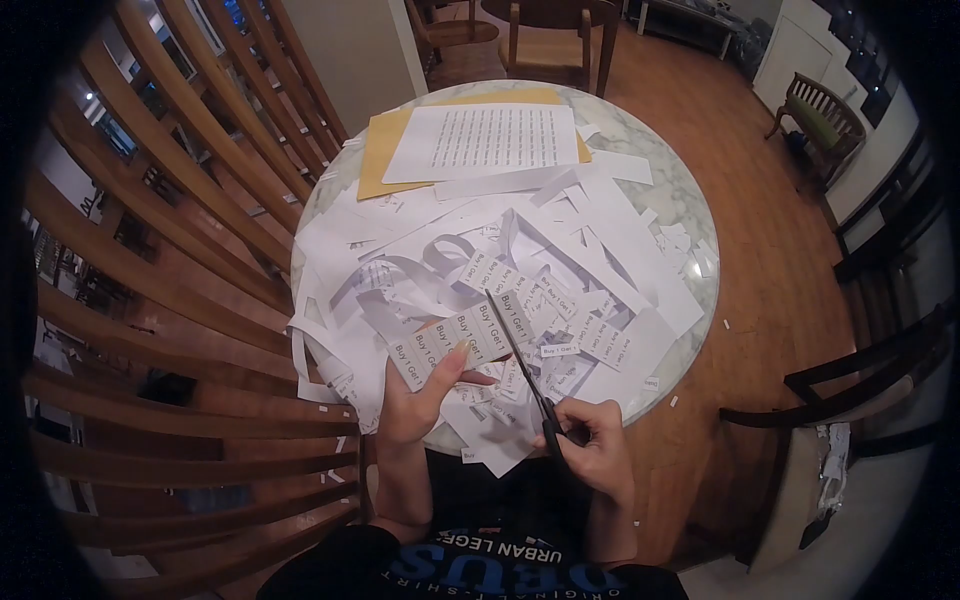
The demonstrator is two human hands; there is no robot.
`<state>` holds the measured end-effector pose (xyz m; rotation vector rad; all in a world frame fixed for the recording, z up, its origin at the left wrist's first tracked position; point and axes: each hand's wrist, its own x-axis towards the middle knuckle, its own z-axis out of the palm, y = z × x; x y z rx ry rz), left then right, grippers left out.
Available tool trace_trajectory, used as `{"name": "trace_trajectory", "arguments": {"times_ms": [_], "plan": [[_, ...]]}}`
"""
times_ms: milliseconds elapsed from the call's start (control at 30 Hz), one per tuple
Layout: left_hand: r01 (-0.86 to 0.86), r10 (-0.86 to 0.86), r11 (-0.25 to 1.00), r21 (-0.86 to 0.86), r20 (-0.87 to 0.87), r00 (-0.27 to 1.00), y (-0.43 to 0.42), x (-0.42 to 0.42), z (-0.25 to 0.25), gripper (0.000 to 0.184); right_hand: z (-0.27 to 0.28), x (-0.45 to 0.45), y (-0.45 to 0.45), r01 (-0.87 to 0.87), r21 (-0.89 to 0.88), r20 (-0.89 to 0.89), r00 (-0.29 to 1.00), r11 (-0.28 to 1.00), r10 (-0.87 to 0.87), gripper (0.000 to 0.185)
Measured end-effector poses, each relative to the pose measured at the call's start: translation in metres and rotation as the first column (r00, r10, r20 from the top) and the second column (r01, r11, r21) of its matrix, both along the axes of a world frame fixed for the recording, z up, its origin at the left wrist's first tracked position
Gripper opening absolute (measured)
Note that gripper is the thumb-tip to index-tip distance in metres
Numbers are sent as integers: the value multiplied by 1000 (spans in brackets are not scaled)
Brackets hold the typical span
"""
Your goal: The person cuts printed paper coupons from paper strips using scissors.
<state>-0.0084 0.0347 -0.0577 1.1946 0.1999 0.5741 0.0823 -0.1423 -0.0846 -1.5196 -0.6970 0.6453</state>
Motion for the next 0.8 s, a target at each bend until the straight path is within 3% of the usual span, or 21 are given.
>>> {"name": "trace_trajectory", "arguments": {"times_ms": [433,533,600,800], "plan": [[-91,91,995,33,-20,996,2,2,-4,20,2,0,3,54,14,-66,996,998,-53,19],[-173,173,985,28,11,985,3,1,-5,19,-2,1,1,27,36,-91,996,999,-24,19],[-186,186,982,7,33,982,-1,2,2,19,1,0,2,-63,244,-187,976,968,111,23],[-163,163,987,-14,36,986,-8,3,6,18,-5,1,0,-201,152,-126,967,968,221,26]]}}
